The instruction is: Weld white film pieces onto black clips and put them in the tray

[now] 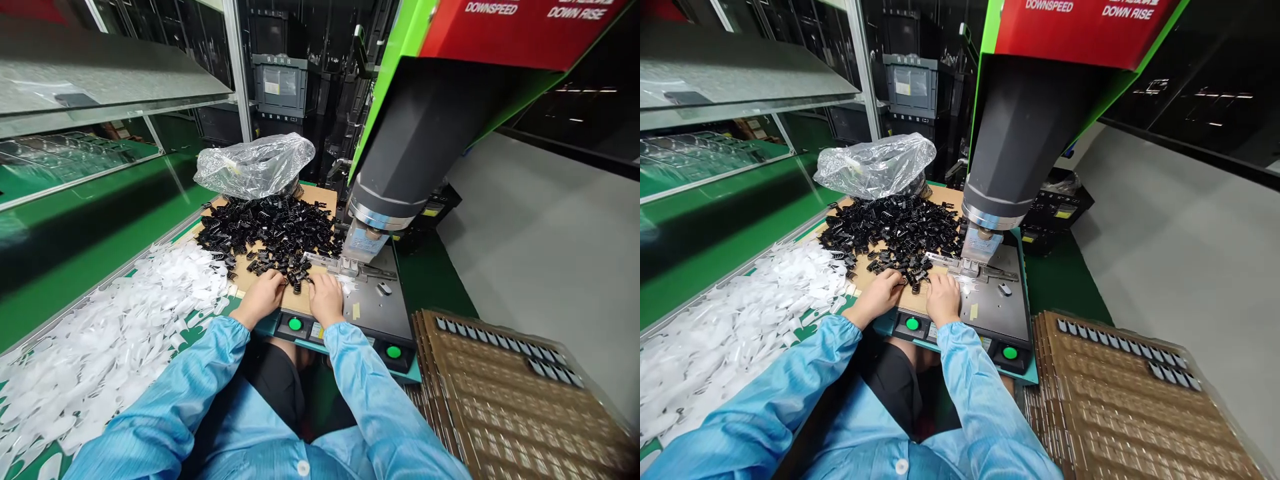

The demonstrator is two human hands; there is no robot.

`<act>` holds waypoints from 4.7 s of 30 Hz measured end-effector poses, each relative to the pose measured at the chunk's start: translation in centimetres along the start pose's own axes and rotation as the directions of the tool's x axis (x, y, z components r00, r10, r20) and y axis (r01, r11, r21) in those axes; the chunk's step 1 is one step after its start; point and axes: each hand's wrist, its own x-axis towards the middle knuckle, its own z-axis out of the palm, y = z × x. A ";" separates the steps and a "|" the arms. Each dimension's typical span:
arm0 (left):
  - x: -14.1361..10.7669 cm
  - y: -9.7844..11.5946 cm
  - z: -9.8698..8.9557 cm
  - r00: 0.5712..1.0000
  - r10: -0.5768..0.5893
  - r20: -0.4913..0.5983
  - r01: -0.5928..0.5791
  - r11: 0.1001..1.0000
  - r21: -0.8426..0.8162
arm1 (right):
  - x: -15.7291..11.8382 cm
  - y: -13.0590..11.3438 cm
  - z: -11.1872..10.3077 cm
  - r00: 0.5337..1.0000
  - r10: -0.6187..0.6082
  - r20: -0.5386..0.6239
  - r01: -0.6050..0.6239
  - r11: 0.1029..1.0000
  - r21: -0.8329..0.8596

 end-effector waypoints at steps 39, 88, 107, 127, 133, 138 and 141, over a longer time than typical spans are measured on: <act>1.5 8.5 3.6 0.983 0.179 0.028 -0.169 0.963 -0.210 | 1.2 10.3 -5.8 0.983 0.163 -0.082 -0.176 0.968 -0.181; -2.5 3.9 -0.6 0.895 0.392 0.210 -0.396 0.918 -0.024 | -18.8 15.8 -11.2 0.979 0.199 0.046 -0.198 0.980 -0.023; -3.9 5.7 2.1 0.964 0.219 0.151 -0.231 0.970 0.071 | -18.3 14.2 -9.8 0.965 0.259 -0.036 -0.261 0.960 -0.104; 0.2 6.9 3.1 0.972 0.159 0.175 -0.137 0.982 -0.128 | -11.1 9.4 -7.3 0.973 0.215 0.088 -0.213 0.976 -0.037; 2.7 8.6 4.1 0.967 0.176 0.184 -0.150 0.977 -0.151 | -8.2 8.4 -6.4 0.976 0.155 0.151 -0.159 0.987 0.012; 3.6 8.0 4.5 0.949 0.253 0.187 -0.204 0.948 -0.245 | -7.9 9.5 -6.6 0.989 0.124 0.084 -0.131 0.988 0.079; 5.8 7.3 5.1 0.971 0.209 0.115 -0.158 0.924 -0.349 | -6.8 10.7 -6.7 0.989 0.149 -0.019 -0.146 0.983 0.115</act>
